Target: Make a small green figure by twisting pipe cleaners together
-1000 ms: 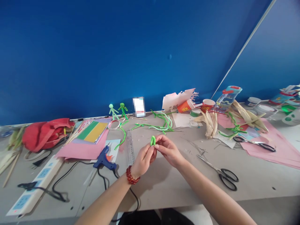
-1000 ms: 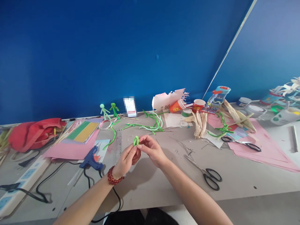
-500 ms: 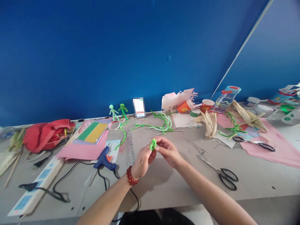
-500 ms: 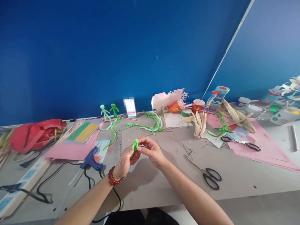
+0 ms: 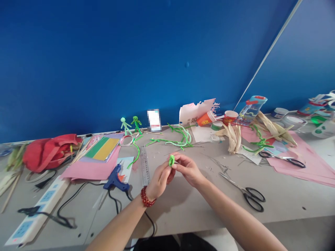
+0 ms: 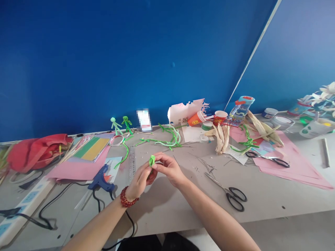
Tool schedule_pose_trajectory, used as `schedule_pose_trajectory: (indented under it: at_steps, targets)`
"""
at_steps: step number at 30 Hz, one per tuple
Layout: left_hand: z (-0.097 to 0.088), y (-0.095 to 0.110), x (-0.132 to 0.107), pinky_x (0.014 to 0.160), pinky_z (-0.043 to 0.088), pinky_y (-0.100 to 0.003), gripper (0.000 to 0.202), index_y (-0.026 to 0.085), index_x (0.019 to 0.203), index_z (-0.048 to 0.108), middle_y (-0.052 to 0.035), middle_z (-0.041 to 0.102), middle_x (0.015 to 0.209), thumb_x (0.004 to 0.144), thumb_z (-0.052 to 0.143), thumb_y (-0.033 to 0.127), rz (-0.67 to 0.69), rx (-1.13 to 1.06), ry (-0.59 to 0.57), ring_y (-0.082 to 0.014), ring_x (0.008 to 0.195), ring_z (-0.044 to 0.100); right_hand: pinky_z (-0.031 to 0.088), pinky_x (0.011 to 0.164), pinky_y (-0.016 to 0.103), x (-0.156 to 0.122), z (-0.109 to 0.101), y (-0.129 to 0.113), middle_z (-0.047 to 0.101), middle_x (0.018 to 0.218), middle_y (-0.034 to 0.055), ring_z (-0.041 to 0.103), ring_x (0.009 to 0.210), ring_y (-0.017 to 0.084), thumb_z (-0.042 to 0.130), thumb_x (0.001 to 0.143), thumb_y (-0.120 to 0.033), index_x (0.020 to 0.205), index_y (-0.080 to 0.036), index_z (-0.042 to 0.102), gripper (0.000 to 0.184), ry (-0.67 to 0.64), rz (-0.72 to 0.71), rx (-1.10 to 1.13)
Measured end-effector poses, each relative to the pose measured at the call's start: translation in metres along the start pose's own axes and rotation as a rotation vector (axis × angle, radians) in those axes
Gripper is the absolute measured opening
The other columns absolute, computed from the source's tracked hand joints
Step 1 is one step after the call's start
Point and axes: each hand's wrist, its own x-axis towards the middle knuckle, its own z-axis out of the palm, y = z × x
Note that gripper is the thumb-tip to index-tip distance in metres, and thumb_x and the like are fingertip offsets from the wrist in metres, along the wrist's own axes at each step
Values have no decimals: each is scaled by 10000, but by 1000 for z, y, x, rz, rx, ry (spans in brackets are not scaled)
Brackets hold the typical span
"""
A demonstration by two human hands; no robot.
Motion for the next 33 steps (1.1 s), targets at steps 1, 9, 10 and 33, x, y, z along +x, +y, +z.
schedule_pose_trajectory:
  at_steps: [1, 9, 10, 33]
  targets:
    - [0, -1, 0, 440, 272, -236, 305, 179, 770, 508, 52, 389, 535, 952, 404, 401, -19, -14, -13, -93, 461, 316, 519, 739, 274, 0, 0, -1, 591, 1054, 37, 575, 876, 163, 750, 783, -274, 890, -238, 711, 119, -5, 6, -7]
    - [-1, -7, 1, 405, 395, -211, 268, 147, 770, 529, 42, 460, 580, 894, 488, 382, -266, -478, -168, -63, 396, 390, 483, 583, 214, -1, 2, -4, 564, 984, 22, 541, 662, 96, 749, 781, -270, 808, -189, 669, 117, -23, 67, 41]
    - [-1, -7, 1, 411, 418, -217, 264, 144, 772, 534, 41, 462, 587, 889, 490, 376, -279, -542, -187, -58, 391, 383, 482, 585, 219, -1, 2, -5, 570, 984, 20, 537, 639, 89, 752, 777, -274, 800, -187, 665, 125, -19, 77, 42]
    - [-4, -8, 6, 673, 512, -291, 174, 121, 900, 634, -40, 658, 735, 876, 628, 293, -252, -587, -160, -129, 624, 626, 330, 322, 182, -2, -1, -7, 552, 807, -19, 580, 407, 78, 724, 801, -267, 904, -181, 625, 167, -40, 143, 96]
